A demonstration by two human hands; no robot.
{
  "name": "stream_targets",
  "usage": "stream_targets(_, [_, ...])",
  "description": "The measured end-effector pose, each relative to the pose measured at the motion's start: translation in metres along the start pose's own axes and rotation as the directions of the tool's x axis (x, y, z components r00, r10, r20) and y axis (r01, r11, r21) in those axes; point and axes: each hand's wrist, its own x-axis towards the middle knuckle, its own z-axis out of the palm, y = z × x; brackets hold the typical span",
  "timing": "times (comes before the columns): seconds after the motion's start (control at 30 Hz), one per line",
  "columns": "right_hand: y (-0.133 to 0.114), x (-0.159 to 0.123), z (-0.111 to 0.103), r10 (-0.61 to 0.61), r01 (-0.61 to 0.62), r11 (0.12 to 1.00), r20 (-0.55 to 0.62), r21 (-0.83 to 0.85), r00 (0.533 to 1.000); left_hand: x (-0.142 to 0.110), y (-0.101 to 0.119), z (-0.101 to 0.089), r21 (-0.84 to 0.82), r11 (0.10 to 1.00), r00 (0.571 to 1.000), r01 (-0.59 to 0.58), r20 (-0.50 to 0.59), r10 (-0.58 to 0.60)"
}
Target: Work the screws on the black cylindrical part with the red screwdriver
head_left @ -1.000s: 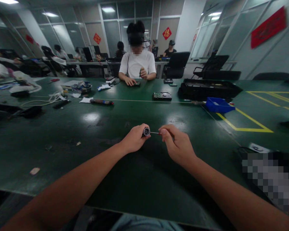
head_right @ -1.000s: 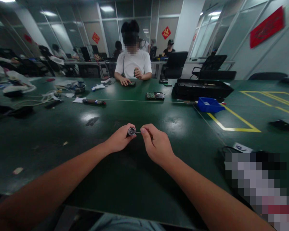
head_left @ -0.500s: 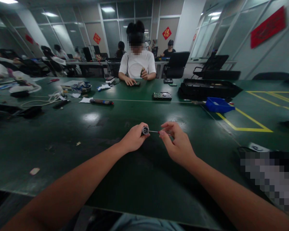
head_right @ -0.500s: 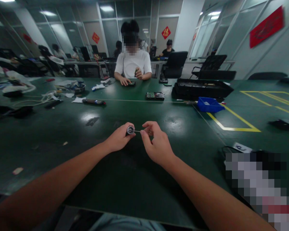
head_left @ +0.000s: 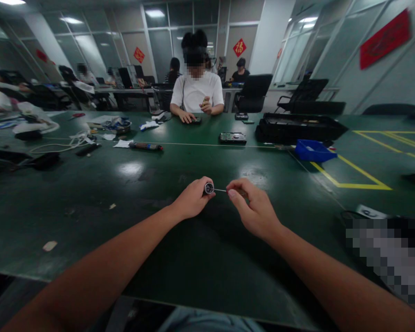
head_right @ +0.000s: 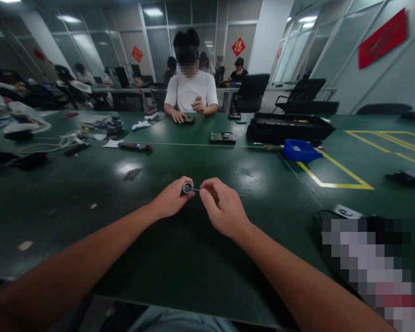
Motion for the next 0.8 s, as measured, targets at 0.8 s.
stream_targets(0.8, [0.032,0.016,0.011,0.381,-0.187,0.784,-0.22,0.593,0.898,0.0,0.007,-0.006,0.117,0.993,1.0,-0.005,-0.011,0.007])
